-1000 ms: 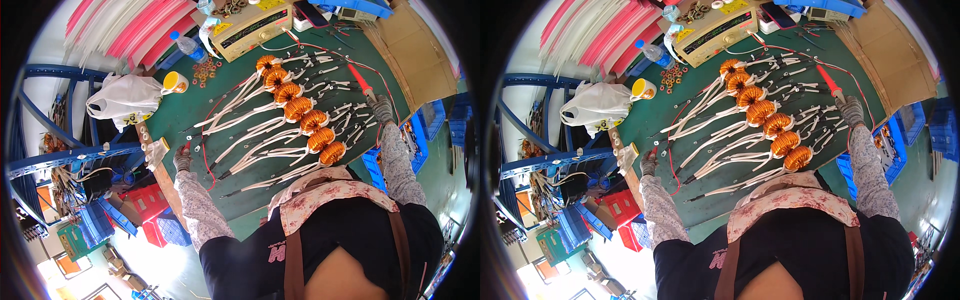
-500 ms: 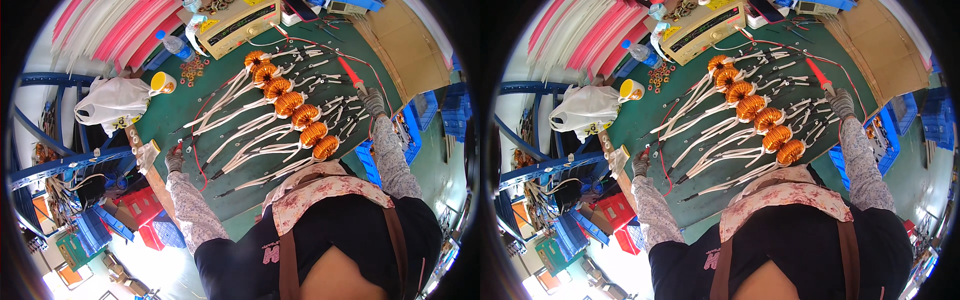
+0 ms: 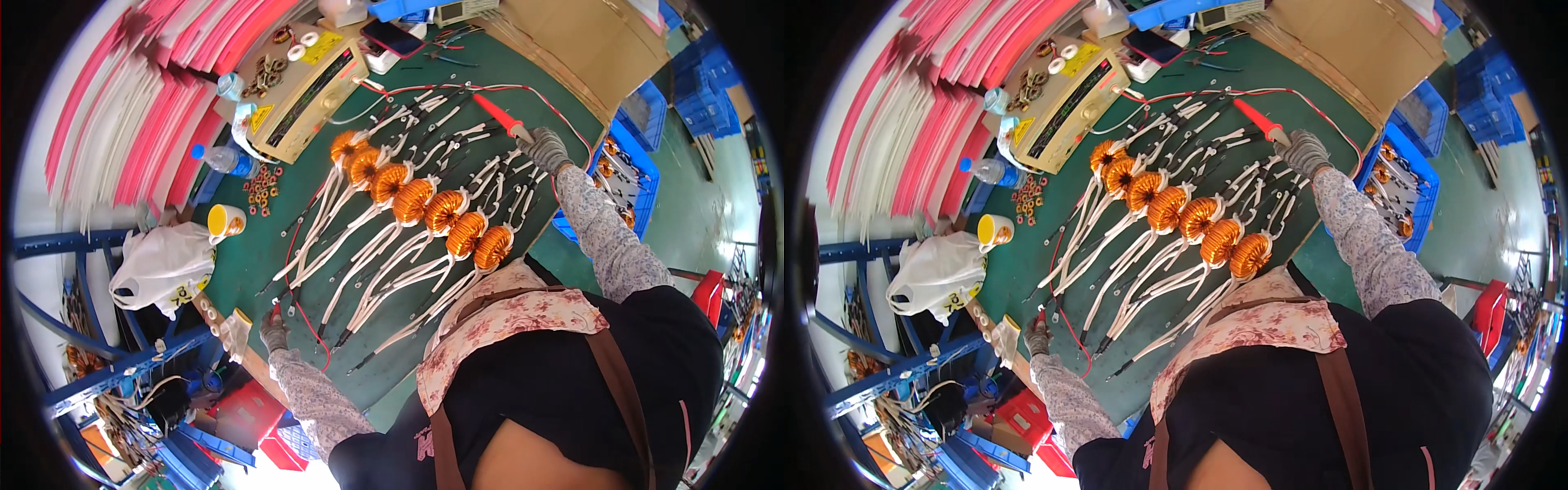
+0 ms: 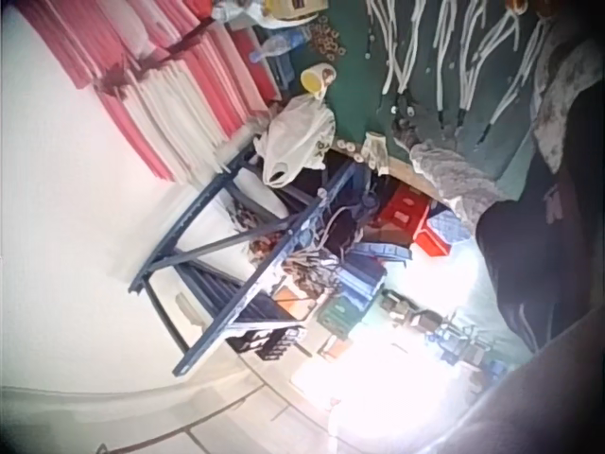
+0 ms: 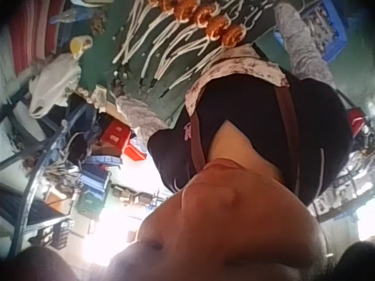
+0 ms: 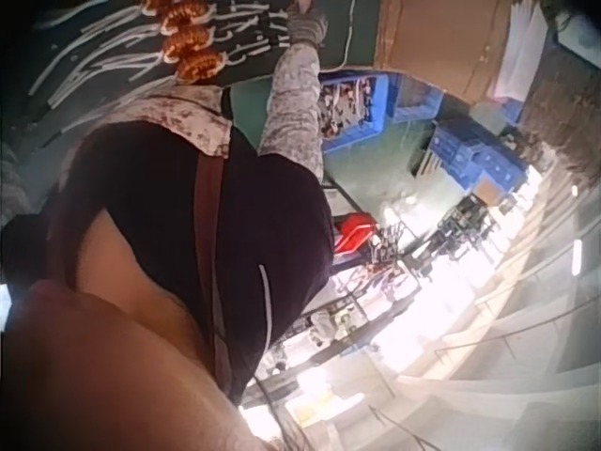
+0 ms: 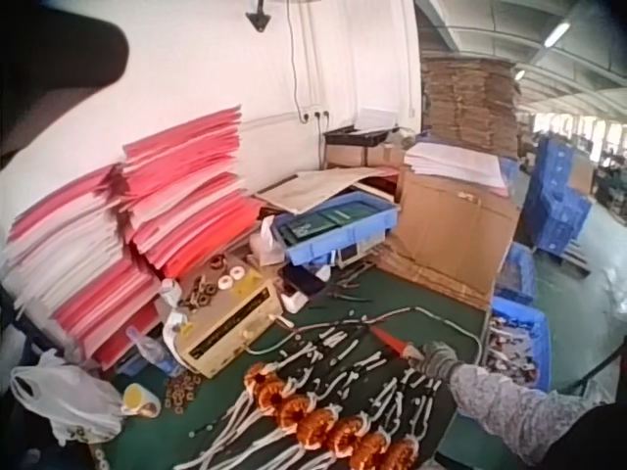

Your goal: The person uses a multimeter to test copper coil assemblies on a workbench. They systematically probe the terminals of each unit, then transfer the tested components into a blue plastic bin. The person also moves a bin of white packing material and briefly handles a metal rack.

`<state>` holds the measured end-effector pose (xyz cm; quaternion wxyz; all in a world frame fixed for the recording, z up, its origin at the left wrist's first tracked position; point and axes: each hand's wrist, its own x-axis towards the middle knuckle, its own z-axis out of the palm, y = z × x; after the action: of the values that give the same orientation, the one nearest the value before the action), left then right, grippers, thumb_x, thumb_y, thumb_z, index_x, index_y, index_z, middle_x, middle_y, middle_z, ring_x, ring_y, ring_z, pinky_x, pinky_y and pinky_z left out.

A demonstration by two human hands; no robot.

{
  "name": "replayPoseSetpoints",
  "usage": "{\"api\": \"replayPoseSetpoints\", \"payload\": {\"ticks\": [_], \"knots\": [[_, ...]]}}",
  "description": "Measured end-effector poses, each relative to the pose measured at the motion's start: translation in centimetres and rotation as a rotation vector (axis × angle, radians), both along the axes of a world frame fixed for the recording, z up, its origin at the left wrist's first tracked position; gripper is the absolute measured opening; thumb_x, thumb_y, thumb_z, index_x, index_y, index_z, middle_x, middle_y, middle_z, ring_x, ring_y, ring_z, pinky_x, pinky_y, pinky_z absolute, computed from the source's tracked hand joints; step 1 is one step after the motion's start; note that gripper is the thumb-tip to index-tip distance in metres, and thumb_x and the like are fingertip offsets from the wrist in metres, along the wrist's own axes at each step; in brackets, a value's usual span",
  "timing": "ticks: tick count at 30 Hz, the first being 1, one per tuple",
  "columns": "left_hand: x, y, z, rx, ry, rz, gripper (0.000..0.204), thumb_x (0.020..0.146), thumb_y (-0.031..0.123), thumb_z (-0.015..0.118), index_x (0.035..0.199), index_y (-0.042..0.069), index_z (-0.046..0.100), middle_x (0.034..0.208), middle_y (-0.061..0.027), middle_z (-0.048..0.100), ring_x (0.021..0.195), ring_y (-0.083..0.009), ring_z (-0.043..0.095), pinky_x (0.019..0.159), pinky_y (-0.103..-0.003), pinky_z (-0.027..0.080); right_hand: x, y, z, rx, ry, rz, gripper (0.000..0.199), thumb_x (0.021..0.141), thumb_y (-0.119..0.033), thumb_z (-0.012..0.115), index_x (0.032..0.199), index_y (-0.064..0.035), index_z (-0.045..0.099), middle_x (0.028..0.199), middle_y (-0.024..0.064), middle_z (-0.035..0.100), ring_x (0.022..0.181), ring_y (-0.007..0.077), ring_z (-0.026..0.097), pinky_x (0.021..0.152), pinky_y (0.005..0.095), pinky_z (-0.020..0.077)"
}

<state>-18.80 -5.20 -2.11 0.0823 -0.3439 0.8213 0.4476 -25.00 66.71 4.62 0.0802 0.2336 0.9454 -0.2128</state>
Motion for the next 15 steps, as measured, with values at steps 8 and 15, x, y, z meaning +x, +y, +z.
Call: {"api": "replayPoseSetpoints", "payload": {"ticks": [8,15], "knots": [[4.1,-11.6,3.0,-0.307,0.348,-0.273,0.031,0.065,-0.01,0.057,0.095,-0.001,0.059,0.088,-0.0088,0.062,0.075,-0.0146,0.058,0.069,-0.026,0.048,5.6,2.7,0.8,-0.388,0.048,-0.271,0.036,0.072,-0.034,0.061,0.084,0.0,0.062,0.061,0.0078,0.057,0.055,0.0169,0.055,0.051,0.031,0.0424],[5.3,-8.0,9.7,-0.439,0.458,0.127,0.008,0.064,-0.003,0.063,0.072,-0.001,0.064,0.089,-0.01,0.062,0.075,-0.015,0.056,0.062,-0.029,0.046,11.4,4.2,-2.0,-0.381,0.215,-0.292,0.032,0.073,-0.028,0.063,0.086,0.0014,0.061,0.065,0.0065,0.058,0.058,0.0145,0.054,0.052,0.0283,0.0409]]}}
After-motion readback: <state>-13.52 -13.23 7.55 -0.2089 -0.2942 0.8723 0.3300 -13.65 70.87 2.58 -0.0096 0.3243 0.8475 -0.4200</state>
